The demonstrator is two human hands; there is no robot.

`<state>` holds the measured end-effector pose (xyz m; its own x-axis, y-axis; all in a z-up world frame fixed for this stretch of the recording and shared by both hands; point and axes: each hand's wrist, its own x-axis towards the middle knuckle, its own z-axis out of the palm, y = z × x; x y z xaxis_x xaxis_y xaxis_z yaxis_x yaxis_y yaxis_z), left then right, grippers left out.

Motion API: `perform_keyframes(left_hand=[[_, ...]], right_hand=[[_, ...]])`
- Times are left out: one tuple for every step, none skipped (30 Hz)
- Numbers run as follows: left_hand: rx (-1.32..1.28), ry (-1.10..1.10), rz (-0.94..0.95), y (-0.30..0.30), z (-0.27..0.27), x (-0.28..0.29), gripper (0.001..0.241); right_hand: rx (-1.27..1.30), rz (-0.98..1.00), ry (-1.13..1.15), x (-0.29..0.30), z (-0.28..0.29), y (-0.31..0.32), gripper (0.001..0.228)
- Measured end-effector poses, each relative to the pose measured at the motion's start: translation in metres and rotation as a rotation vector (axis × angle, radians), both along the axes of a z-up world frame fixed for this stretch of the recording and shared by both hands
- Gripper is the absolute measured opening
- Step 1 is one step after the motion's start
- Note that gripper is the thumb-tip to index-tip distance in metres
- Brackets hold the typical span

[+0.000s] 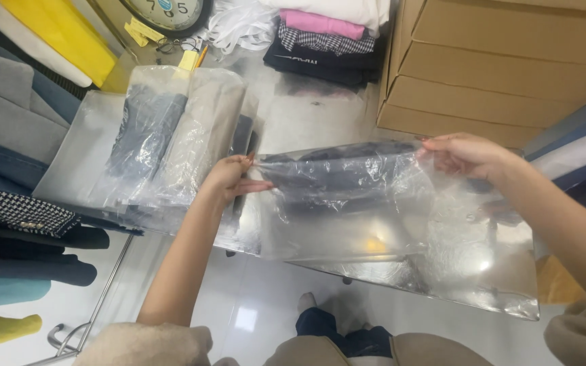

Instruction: The person places a folded pair of dark jeans onto a sheet of bubble wrap on a metal table. They then wrap the jeans in the bubble wrap, fold the edges over, and smooth the package before placing it on top of other wrapped items.

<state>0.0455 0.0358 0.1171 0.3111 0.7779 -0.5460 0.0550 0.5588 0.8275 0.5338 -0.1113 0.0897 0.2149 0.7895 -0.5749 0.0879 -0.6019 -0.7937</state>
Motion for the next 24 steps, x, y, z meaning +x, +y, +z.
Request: perform_keyframes(left_hand=[[0.000,0.000,0.003,0.009,-0.005,0.003,0.032],[-0.036,-0.068,0.024,0.017,-0.010,0.006,0.031],[-0.070,-0.137,0.043,0.027,-0.015,0.010,0.029],[-0.068,-0.138,0.044,0.029,-0.012,0.012,0.029],[-0.086,-0.181,0.086,0.032,-0.009,0.015,0.033],[-0.103,-0.224,0.128,0.035,-0.006,0.017,0.038],[-0.098,-0.228,0.132,0.040,-0.009,0.021,0.038],[-0.146,-0.286,0.207,0.044,-0.012,0.024,0.060],[-0.195,-0.341,0.284,0.048,-0.015,0.025,0.084],[-0.191,-0.343,0.290,0.049,-0.022,0.028,0.084],[-0.122,-0.390,0.333,0.051,-0.027,0.031,0.069],[-0.053,-0.437,0.375,0.053,-0.033,0.035,0.057],[-0.051,-0.439,0.380,0.044,-0.027,0.035,0.057],[0.007,-0.483,0.422,0.036,-0.022,0.036,0.039],[0.065,-0.525,0.466,0.027,-0.017,0.036,0.033],[0.067,-0.526,0.472,0.028,-0.032,0.040,0.033],[0.096,-0.543,0.524,0.027,-0.049,0.043,0.034],[0.126,-0.559,0.575,0.026,-0.066,0.045,0.037],[0.127,-0.559,0.586,0.015,-0.066,0.049,0.037],[0.164,-0.581,0.653,0.005,-0.066,0.053,0.038],[0.205,-0.604,0.722,-0.004,-0.066,0.057,0.041],[0.210,-0.605,0.733,-0.013,-0.074,0.061,0.041],[0.270,-0.556,0.783,-0.021,-0.084,0.067,0.029],[0.329,-0.505,0.833,-0.028,-0.095,0.074,0.038]], right_hand=[[0.000,0.003,0.000,-0.001,0.011,0.004,0.031],[-0.020,0.039,0.000,-0.002,0.021,0.009,0.028],[-0.038,0.073,0.000,-0.002,0.032,0.014,0.026],[-0.036,0.074,-0.001,-0.001,0.035,0.021,0.026],[-0.024,0.052,0.020,-0.001,0.037,0.028,0.024],[-0.013,0.031,0.041,-0.001,0.039,0.036,0.022],[-0.008,0.035,0.037,-0.013,0.053,0.038,0.022],[0.015,-0.005,0.075,-0.026,0.066,0.039,0.023],[0.037,-0.043,0.115,-0.039,0.079,0.040,0.025],[0.040,-0.036,0.115,-0.036,0.071,0.045,0.025],[0.087,-0.076,0.160,-0.033,0.065,0.052,0.024],[0.133,-0.116,0.207,-0.029,0.058,0.060,0.024],[0.134,-0.110,0.206,-0.033,0.060,0.062,0.024],[0.164,-0.137,0.237,-0.037,0.062,0.065,0.023],[0.192,-0.163,0.268,-0.042,0.064,0.068,0.021],[0.191,-0.157,0.268,-0.045,0.065,0.069,0.021],[0.232,-0.186,0.262,-0.048,0.065,0.070,0.021],[0.273,-0.214,0.256,-0.053,0.064,0.070,0.021],[0.270,-0.205,0.256,-0.054,0.056,0.072,0.021],[0.329,-0.245,0.286,-0.055,0.049,0.074,0.019],[0.391,-0.284,0.317,-0.056,0.042,0.078,0.017],[0.390,-0.272,0.318,-0.050,0.022,0.080,0.017],[0.470,-0.317,0.334,-0.043,0.000,0.083,0.023],[0.551,-0.361,0.351,-0.036,-0.022,0.087,0.032]])
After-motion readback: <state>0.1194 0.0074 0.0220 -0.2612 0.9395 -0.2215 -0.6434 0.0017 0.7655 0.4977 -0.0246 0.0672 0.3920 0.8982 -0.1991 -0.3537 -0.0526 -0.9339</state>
